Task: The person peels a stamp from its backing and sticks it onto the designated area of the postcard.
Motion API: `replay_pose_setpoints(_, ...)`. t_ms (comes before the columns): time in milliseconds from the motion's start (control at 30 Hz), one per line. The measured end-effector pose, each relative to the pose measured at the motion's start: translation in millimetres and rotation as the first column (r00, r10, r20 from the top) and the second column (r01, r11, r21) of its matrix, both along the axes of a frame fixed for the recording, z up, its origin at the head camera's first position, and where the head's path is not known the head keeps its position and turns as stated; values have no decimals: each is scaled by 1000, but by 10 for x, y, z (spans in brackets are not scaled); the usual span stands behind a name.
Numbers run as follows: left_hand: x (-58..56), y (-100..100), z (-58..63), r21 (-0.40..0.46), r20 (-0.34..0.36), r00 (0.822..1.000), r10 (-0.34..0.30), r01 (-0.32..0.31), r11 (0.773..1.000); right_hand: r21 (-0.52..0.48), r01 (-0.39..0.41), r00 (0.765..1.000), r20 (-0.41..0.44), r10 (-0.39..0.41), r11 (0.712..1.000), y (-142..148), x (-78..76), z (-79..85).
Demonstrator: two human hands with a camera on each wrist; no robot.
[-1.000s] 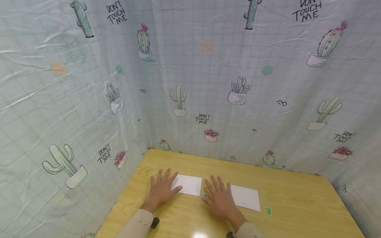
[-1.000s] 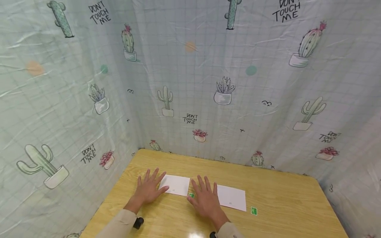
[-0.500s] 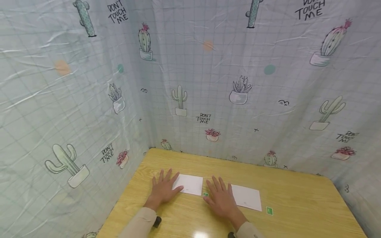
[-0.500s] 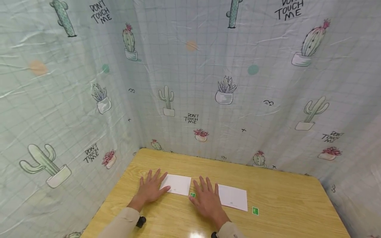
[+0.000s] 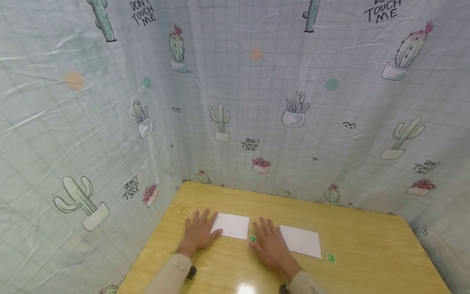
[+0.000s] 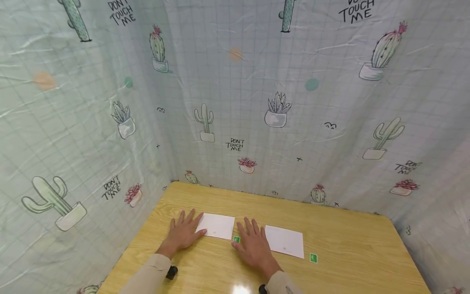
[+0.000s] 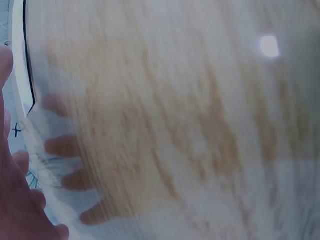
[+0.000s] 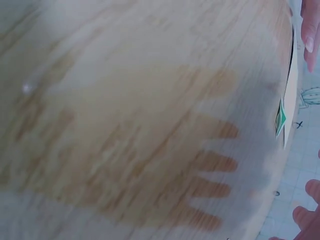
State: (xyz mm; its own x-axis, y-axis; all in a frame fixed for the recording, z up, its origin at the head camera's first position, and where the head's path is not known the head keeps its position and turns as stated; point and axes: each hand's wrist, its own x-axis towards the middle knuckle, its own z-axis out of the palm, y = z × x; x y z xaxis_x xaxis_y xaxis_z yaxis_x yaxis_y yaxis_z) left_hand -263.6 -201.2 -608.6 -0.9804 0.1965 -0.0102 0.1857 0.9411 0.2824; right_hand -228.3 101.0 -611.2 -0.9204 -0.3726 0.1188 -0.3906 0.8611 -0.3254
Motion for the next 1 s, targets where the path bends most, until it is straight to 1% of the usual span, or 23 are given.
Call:
replay_pose_setpoints(167, -16, -24, -17, 5, 7, 1000, -4, 4, 1000, -11, -19, 1000, 7, 19, 1000, -19, -24, -19)
replay_pose_setpoints(300, -55, -29, -16, 3, 12, 1000, -15, 15, 1000, -8, -30, 999, 10, 30, 1000, -17, -42, -40)
replay_pose_setpoints(500, -99, -67, -86, -17, 33, 999, -5, 6, 1000, -39, -56, 998, 36, 58, 998, -12, -63, -96)
replay_pose_setpoints(600, -94, -80, -108, -19, 37, 999, -2, 2, 1000, -39, -59, 997, 53, 61, 997, 1, -70, -135)
replay_pose_setpoints(833, -72, -63, -73, -4, 36, 999, -2, 2, 1000, -88, -60, 994, 88, 68, 994, 45, -87, -182)
replay_pose_setpoints(1000, -58, -70, -102, -6, 36, 999, 3, -3, 1000, -146, -97, 992, 68, 108, 985, 59, -99, -199)
